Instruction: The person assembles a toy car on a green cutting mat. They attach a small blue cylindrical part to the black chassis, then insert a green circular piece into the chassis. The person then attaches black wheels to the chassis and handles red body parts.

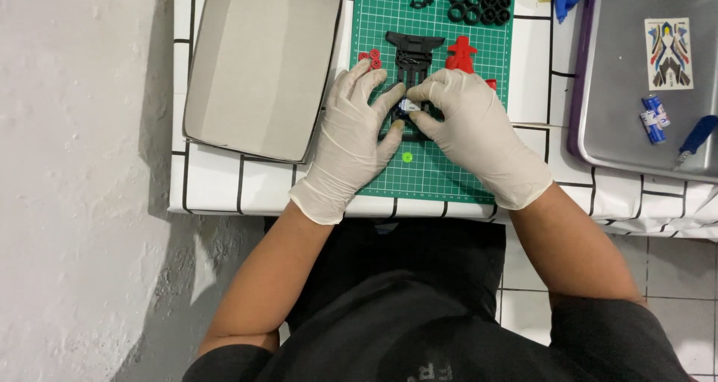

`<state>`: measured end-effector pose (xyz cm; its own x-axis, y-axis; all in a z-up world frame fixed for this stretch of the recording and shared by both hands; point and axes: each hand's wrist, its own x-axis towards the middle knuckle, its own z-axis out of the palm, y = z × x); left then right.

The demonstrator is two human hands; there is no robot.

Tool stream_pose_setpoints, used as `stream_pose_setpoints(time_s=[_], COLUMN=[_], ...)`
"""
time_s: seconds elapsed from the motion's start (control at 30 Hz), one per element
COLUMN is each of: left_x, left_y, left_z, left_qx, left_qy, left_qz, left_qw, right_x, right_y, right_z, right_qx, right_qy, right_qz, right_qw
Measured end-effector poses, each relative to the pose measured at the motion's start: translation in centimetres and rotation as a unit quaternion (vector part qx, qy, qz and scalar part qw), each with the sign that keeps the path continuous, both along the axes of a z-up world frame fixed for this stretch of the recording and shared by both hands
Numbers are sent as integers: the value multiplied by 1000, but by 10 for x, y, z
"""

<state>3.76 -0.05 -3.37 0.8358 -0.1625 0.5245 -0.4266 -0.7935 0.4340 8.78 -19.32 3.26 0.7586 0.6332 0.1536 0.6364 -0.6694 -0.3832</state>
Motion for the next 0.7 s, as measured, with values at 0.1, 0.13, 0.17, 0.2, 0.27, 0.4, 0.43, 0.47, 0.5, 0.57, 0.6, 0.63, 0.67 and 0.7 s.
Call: stream_pose_setpoints(time_s=[0.1,0.13,0.17,0.2,0.27,0.4,0.43,0.47,0.5,0.57,0.6,0.63,0.67,0.7], left_x=[-1,-2,-2,-2,-2,-2,-3,-5,-7,-8,-9,-8,-8,-8], left_y=[-1,-1,-1,-2,-2,-3,-2,-1,0,-1,-1,-1,-2,-2], left_z=[2,3,3,3,2,4,10,15,21,22,23,22,22,21], left_qx=[-2,-2,-2,-2,1,7,7,-4,-15,-17,-18,-19,-12,-5], left_qy=[19,19,20,22,21,21,21,22,22,25,28,28,26,23], left_qz=[5,5,8,10,13,18,18,4,-10,-7,-4,-4,3,9], left_qw=[1000,1000,1000,1000,1000,1000,1000,1000,1000,1000,999,999,1000,1000], right_x=[0,1,2,2,2,7,6,6,5,5,6,6,6,7], right_y=[3,4,5,5,9,12,12,12,12,14,15,16,18,19], right_z=[6,6,6,6,10,14,11,7,4,4,4,5,5,6], right_qx=[-25,-25,-31,-37,-52,-102,-103,-92,-81,-101,-120,-120,-134,-148], right_qy=[16,17,22,27,32,42,43,18,-7,-13,-22,-21,-22,-22], right_qz=[-6,-6,-8,-10,-13,-13,-13,-11,-9,-8,-8,-7,-10,-14], right_qw=[1000,1000,999,999,998,994,994,996,997,995,993,993,991,989])
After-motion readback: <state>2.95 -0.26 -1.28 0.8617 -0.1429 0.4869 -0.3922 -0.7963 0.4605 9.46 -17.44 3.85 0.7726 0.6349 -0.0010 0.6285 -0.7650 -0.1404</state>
